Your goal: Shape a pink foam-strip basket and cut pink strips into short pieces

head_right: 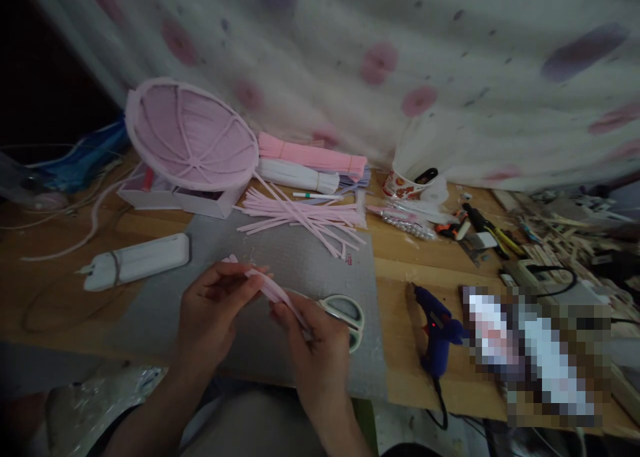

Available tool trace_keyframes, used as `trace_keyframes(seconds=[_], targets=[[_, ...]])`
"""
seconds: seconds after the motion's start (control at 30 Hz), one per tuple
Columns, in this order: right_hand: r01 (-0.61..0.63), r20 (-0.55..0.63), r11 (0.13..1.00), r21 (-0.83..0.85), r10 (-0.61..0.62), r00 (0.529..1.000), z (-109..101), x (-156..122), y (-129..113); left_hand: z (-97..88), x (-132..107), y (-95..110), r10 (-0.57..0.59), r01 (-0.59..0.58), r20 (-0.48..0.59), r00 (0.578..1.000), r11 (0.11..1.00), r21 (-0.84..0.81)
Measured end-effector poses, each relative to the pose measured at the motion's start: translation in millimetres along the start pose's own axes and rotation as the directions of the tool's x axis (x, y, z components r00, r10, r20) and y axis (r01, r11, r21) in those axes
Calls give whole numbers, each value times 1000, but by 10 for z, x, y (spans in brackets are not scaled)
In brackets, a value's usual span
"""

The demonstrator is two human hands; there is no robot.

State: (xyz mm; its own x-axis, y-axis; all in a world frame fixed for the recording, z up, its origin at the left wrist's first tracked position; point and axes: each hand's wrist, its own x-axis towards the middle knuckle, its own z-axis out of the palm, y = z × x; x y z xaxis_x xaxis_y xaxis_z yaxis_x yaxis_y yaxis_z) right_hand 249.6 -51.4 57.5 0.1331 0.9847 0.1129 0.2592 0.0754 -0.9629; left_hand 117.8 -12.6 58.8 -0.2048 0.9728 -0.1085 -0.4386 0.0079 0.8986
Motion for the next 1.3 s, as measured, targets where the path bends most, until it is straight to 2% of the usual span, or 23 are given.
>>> trace_keyframes(seconds=[0.17, 0.27, 0.3, 0.37, 0.43, 0.53, 0.63, 0.7, 0.77, 0.83, 0.9, 0.97, 1.03, 1.1, 1.2, 1.3], targets=[[112, 45, 989, -102, -108, 993, -23, 28, -17, -35, 5, -25, -6, 6, 10, 1000, 998, 58], [168, 101, 972, -167, -152, 983, -105, 56, -55, -114, 40, 49, -5, -32, 163, 987, 974, 224], [167, 130, 971, -170, -145, 981, -140, 66, -70, -145, 56, 90, -9, -69, 253, 968, 953, 296], [142, 197, 977, -157, -110, 974, -209, 86, -101, -200, 90, 179, -28, -177, 440, 898, 891, 418], [111, 255, 984, -141, -72, 964, -259, 106, -127, -230, 117, 249, -38, -284, 562, 827, 833, 474], [69, 310, 992, -110, -32, 950, -279, 132, -142, -228, 134, 276, -7, -398, 660, 751, 794, 460], [25, 328, 997, -80, 2, 945, -261, 156, -128, -218, 136, 219, 44, -507, 736, 676, 753, 420], [-10, 336, 998, -56, 29, 941, -258, 168, -112, -226, 135, 165, 85, -562, 757, 648, 724, 400], [-37, 354, 999, -29, 45, 934, -281, 172, -96, -239, 129, 120, 120, -572, 743, 658, 721, 391], [-38, 337, 998, -46, 51, 940, -340, 166, -70, -246, 111, 87, 110, -509, 687, 718, 756, 411], [7, 252, 987, -158, 34, 967, -426, 151, -17, -243, 87, 60, 53, -362, 578, 814, 825, 434], [72, 176, 936, -346, -10, 984, -518, 133, 71, -235, 69, 27, -36, -159, 415, 909, 891, 426], [124, 180, 838, -531, -31, 983, -586, 117, 180, -233, 69, -17, -132, 34, 253, 958, 933, 358], [148, 238, 721, -677, 25, 971, -616, 107, 282, -243, 88, -65, -210, 159, 172, 962, 949, 273], [176, 290, 557, -811, 122, 949, -622, 105, 379, -274, 126, -118, -243, 210, 159, 957, 957, 200], [229, 339, 504, -833, 138, 931, -640, 123, 417, -304, 145, -130, -253, 230, 156, 955, 961, 151]])
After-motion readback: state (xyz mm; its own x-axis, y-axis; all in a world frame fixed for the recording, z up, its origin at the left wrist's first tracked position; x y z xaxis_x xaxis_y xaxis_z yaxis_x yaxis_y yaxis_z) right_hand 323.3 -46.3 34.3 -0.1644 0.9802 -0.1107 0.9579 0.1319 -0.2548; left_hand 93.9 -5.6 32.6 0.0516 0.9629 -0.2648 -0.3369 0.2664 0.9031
